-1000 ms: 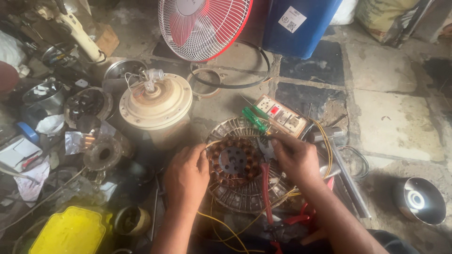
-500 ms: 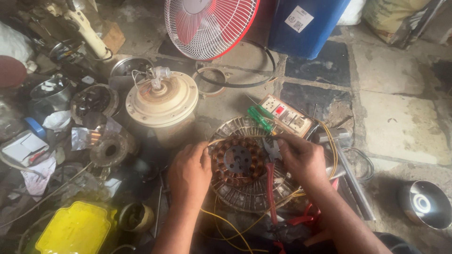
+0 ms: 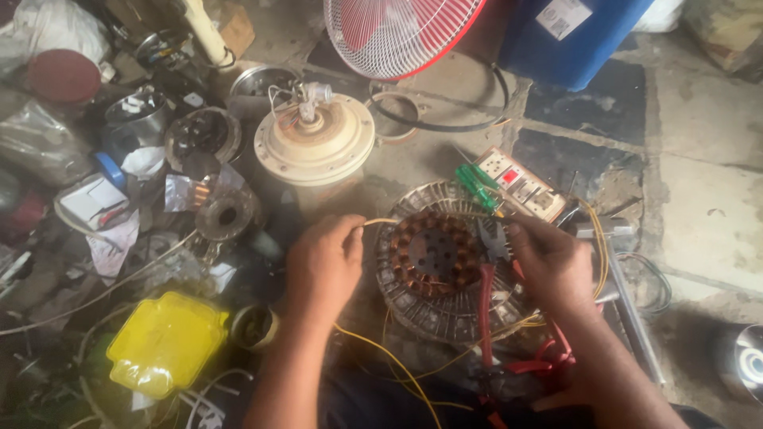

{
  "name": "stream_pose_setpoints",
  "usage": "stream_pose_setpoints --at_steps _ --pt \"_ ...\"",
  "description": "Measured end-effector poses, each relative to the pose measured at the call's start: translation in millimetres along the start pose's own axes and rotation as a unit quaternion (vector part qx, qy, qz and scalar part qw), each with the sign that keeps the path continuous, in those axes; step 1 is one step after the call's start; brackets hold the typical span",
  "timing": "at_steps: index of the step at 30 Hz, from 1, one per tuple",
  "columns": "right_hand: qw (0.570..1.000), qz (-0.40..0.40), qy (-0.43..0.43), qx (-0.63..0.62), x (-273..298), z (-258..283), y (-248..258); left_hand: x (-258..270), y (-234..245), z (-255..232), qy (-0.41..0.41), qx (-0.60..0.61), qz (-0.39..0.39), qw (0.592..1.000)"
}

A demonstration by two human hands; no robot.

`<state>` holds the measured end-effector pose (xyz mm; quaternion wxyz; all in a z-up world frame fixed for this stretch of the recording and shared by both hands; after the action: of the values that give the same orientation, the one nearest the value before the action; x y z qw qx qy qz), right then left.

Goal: The person repairs a fan motor by hand and with a screwdriver, manipulating wires and the stator on a cluttered floor.

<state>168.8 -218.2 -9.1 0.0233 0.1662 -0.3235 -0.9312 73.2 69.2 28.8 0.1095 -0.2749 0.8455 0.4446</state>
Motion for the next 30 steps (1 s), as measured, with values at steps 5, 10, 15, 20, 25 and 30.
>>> stream_pose_setpoints --at_steps 5,10,15,20,25,30 --pt "1.000 -0.012 0.028 0.002 0 -5 -2 -5 20 7 0.056 0.031 0.104 0.993" --pt "1.000 -0.004 0.020 0.014 -1 -7 -2 -5 24 5 0.066 0.062 0.143 0.986" --pt "0.999 -0.007 0.038 0.014 -1 -6 -2 -5 26 5 0.055 0.085 0.188 0.977" --pt "0.999 -0.005 0.033 0.009 -1 -8 -2 -5 26 3 0.116 0.013 0.252 0.961" --pt "1.000 -0.005 0.020 0.001 0 -7 -3 -6 27 5 0.086 0.048 0.213 0.972" --pt "1.000 -0.003 0.006 0.005 -3 5 2 -5 22 10 0.093 0.041 0.227 0.969"
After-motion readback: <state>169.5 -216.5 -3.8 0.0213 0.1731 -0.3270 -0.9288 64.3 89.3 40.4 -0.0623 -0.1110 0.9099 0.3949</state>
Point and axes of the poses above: each hand's wrist, its own x-axis away from the middle knuckle, its own y-axis out of the back of the hand, z = x × y, the point moved 1 cm from there along -x, towards the middle knuckle, and after that the axes turned 7 degrees about y, right-handed, at the moved point
